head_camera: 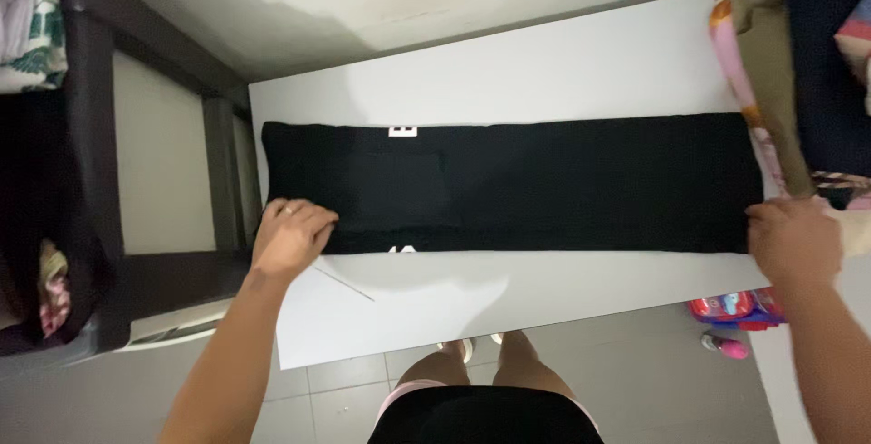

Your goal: The person folds a black sleeveless shirt by hand on a white table and places it on a stack of clothes in a drawer.

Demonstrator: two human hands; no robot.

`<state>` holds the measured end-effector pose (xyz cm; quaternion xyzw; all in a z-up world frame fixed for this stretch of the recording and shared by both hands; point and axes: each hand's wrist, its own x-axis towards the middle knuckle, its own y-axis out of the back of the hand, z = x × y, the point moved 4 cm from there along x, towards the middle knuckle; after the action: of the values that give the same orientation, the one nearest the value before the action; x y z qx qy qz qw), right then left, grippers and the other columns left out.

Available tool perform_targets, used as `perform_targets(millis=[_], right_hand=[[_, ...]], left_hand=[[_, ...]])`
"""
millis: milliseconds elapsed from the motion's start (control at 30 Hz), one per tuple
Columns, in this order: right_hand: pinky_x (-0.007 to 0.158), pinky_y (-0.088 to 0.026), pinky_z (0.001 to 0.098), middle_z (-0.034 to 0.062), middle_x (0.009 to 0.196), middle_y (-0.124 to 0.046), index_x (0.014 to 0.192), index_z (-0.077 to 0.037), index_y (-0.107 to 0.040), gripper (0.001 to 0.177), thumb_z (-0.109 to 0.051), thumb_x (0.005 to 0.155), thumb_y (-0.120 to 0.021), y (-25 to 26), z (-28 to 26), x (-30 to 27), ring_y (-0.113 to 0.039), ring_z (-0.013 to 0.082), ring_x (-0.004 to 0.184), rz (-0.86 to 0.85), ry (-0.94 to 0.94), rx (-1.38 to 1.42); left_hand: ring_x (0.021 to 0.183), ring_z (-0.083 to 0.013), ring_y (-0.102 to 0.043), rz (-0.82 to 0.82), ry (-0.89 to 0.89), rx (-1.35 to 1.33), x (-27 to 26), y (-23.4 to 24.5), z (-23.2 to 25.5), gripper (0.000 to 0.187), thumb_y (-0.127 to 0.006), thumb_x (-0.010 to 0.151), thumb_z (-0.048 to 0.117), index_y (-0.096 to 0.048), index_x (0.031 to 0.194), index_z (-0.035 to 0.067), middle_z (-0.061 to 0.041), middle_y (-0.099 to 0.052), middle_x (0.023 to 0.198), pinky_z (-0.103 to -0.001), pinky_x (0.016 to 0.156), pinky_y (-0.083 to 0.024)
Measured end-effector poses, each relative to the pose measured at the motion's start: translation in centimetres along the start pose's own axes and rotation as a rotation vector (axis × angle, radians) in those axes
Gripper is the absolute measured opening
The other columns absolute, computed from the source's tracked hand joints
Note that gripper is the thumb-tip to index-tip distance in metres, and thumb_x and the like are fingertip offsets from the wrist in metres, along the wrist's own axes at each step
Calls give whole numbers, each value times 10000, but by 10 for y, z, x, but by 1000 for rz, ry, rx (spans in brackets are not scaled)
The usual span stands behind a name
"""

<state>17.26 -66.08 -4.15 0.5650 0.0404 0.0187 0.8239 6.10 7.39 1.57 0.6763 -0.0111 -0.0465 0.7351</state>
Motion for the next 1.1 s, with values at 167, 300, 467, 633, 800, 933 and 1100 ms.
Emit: perform_targets(millis=[167,300,467,633,800,933,1100], right_hand=[[996,-546,345,-14,1200,-738,1208,-211,-766,358,-257,857,-713,-19,2,4,-696,165,1107,102,31,-135],[936,-558,359,-2,1168,-747,1092,-198,-788,134,-257,1006,-704,-23,5,3,-716,178,1062,62,-20,-131],[947,-548,329,29,1106,-701,1040,-148,-748,120,-218,1027,-652,-22,31,6,-679,196,1021,190,-25,24],[935,-564,341,39,1058,-698,1006,-158,-766,114,-264,1008,-724,-9,13,-23,-672,196,976,117,-60,-15],[966,-548,339,14,1129,-738,1015,-175,-805,120,-280,982,-757,5,-9,-41,-680,171,1044,89,-98,-39],[982,-521,305,1,1168,-730,1022,-181,-792,129,-302,1041,-749,7,3,-43,-656,149,1067,150,-80,-61],[999,-518,354,42,1179,-727,1035,-156,-798,155,-99,908,-730,8,-10,-47,-658,208,1133,64,-130,119]], left_hand=[[1095,-187,-663,109,-106,-6,4,28,5,119,-765,859,239,-793,949,166,21,-774,1018,-431,1049,-420],[1034,-181,-676,47,-64,136,5,33,12,74,-785,827,220,-804,894,192,20,-777,949,-452,1052,-416],[1050,-181,-686,308,-32,73,1,55,3,29,-762,917,191,-790,916,187,15,-763,955,-425,1068,-439],[1061,-178,-685,274,-24,139,-20,40,2,48,-755,912,198,-783,872,195,13,-759,955,-441,1060,-434],[1069,-174,-682,225,14,131,-32,10,4,64,-746,881,169,-793,901,208,35,-761,961,-434,1082,-429],[1118,-182,-677,261,65,157,-36,6,0,38,-752,922,195,-778,894,194,48,-761,968,-429,1101,-424],[1191,-201,-643,149,93,179,-34,6,14,245,-721,765,57,-790,924,230,52,-751,1090,-472,1104,-400]])
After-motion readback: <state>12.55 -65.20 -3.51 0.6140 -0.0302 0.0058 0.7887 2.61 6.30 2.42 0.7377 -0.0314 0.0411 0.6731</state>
